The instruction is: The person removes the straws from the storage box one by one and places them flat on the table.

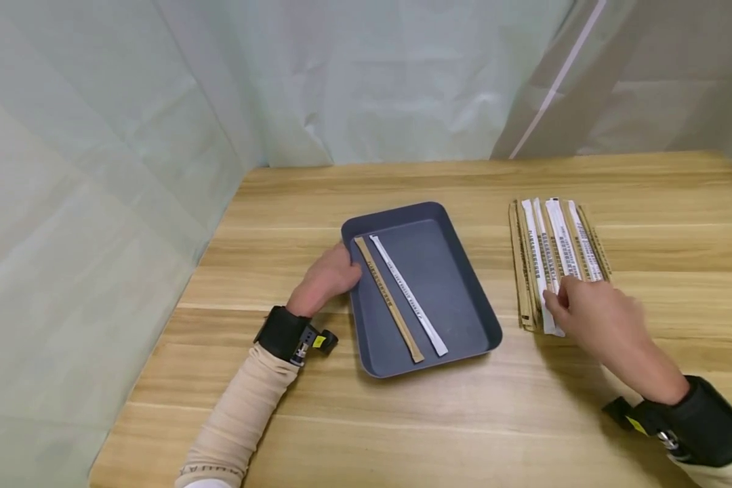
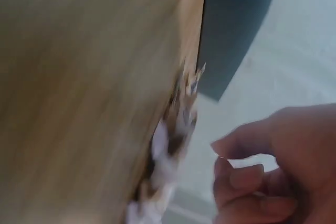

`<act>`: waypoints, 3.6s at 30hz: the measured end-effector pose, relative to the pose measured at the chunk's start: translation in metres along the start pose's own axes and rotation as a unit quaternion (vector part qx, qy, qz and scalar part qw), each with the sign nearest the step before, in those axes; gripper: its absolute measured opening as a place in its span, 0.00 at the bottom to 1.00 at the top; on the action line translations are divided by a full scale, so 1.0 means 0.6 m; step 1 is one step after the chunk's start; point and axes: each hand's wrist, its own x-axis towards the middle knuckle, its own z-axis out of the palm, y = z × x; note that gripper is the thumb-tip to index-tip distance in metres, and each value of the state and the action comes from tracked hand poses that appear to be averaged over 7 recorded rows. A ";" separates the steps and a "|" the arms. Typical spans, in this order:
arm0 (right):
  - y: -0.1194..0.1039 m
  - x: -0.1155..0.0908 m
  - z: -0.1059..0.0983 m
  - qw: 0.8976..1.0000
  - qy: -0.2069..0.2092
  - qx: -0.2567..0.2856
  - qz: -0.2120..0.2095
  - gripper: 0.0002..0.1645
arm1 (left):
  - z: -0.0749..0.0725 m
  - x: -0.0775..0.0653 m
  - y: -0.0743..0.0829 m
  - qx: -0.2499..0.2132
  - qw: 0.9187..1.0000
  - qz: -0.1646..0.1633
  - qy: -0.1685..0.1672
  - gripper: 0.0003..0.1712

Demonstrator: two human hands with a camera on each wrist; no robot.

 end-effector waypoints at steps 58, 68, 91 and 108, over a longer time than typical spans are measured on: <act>-0.177 0.070 0.104 0.957 -0.252 0.042 -0.139 0.24 | 0.018 0.000 -0.012 0.000 1.000 0.005 0.012 0.27; -0.177 0.068 0.109 0.955 -0.256 0.054 -0.137 0.25 | 0.018 -0.003 -0.013 -0.005 1.000 -0.006 0.009 0.29; -0.174 0.068 0.110 0.956 -0.247 0.074 -0.138 0.26 | 0.021 -0.001 -0.016 0.001 0.999 0.027 0.022 0.29; -0.167 0.069 0.116 0.948 -0.236 0.138 -0.163 0.27 | 0.020 -0.002 -0.017 -0.006 0.999 0.034 0.017 0.30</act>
